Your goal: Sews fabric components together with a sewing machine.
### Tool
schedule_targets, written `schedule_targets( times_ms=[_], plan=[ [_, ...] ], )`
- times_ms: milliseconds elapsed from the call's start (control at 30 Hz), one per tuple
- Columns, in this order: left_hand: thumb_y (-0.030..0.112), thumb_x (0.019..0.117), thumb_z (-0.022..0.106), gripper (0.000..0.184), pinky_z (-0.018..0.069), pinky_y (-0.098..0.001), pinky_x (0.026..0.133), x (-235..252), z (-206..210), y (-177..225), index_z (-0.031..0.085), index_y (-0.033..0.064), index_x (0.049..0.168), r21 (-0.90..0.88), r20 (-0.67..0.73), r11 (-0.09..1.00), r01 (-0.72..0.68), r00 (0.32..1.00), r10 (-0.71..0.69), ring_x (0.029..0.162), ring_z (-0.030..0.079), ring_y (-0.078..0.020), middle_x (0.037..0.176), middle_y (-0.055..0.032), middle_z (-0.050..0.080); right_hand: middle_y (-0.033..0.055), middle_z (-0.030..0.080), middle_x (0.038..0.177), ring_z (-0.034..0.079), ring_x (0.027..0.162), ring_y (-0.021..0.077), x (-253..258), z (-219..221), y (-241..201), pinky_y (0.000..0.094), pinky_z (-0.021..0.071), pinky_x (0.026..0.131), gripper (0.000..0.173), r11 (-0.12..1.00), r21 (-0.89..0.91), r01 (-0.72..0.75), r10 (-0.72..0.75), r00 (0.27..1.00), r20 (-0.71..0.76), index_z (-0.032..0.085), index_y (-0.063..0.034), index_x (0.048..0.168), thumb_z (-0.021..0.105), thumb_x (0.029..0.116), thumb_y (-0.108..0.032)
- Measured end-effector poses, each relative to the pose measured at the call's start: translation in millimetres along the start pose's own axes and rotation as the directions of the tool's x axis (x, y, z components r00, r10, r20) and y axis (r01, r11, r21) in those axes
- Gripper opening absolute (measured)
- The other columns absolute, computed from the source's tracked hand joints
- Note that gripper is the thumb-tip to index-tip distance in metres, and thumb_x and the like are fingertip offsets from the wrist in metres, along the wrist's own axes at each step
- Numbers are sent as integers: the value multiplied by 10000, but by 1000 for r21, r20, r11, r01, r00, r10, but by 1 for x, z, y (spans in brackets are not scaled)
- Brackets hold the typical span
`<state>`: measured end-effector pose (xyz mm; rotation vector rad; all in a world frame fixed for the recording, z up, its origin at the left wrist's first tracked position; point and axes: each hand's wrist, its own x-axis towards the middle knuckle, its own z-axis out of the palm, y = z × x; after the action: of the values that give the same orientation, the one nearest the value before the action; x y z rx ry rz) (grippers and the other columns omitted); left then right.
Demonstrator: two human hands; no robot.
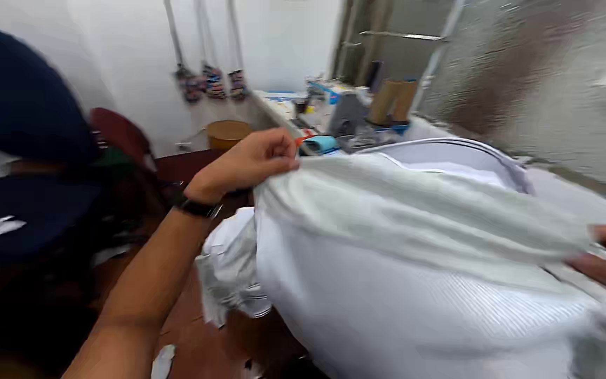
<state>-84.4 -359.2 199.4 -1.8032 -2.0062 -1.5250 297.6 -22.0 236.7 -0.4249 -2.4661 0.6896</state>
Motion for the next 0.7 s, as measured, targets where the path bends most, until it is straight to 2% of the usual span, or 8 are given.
schedule_targets(
  times_ms=[67,167,333,400,467,533,633,700],
  plan=[
    [78,955,669,166,573,-349,771,-1,-40,-30,630,-27,1077,172,-203,979,111,976,-75,831,656,-141,969,-107,673,231,673,1042,654,920,304,61,44,22,562,528,834,309,983,-102,150,-153,988,-19,635,61,1207,616,978,-145],
    [112,1000,606,234,568,-341,843,-20,-99,-21,607,-67,1150,408,-480,894,186,877,37,924,658,-149,1112,-158,654,226,672,1093,659,964,313,116,95,-4,545,532,861,369,937,-157,311,-339,918,-205,647,-3,1226,572,1030,-306],
    [268,992,668,361,548,-265,807,-109,-137,-25,555,41,1250,403,-603,888,221,794,76,893,611,-33,1113,0,626,240,660,1112,673,966,327,115,172,-36,524,559,846,309,946,-75,316,-325,928,-181,603,36,1235,559,1044,-202],
    [269,982,677,291,567,-266,829,-152,-99,-49,587,97,1198,312,-555,887,341,823,-121,919,630,-30,1086,30,632,164,691,1062,688,912,264,105,210,-29,475,584,806,232,931,-54,360,-364,927,-90,665,-2,1178,573,1032,-158],
    [233,933,722,266,598,-359,778,-194,-29,-91,665,59,1127,181,-406,851,494,825,-393,872,676,-131,1017,-44,694,105,713,1057,698,923,213,105,242,-27,436,595,827,187,921,-25,389,-389,921,9,713,-39,1129,592,1011,-119],
    [287,876,798,540,592,-460,843,-223,61,-140,619,45,1324,15,-139,760,650,754,-642,1008,687,-244,1176,-123,693,53,715,1020,688,877,163,115,261,-39,383,587,774,164,907,-15,420,-418,906,69,733,-85,1090,607,998,-132],
    [514,705,899,1149,451,-560,1120,-214,184,-166,344,-4,1568,-110,-92,711,695,705,-704,1376,510,-363,1519,-234,483,-56,700,982,654,851,34,128,260,-80,240,555,719,183,888,-9,461,-458,884,94,734,-164,1074,574,1007,-219],
    [512,666,918,1209,398,-516,1187,-185,221,-155,332,-76,1545,-201,-249,760,618,718,-650,1449,436,-356,1566,-280,406,-81,698,992,644,858,-17,135,239,-108,188,552,722,203,881,58,469,-472,876,102,719,-146,1105,550,1014,-214]
  ],
)
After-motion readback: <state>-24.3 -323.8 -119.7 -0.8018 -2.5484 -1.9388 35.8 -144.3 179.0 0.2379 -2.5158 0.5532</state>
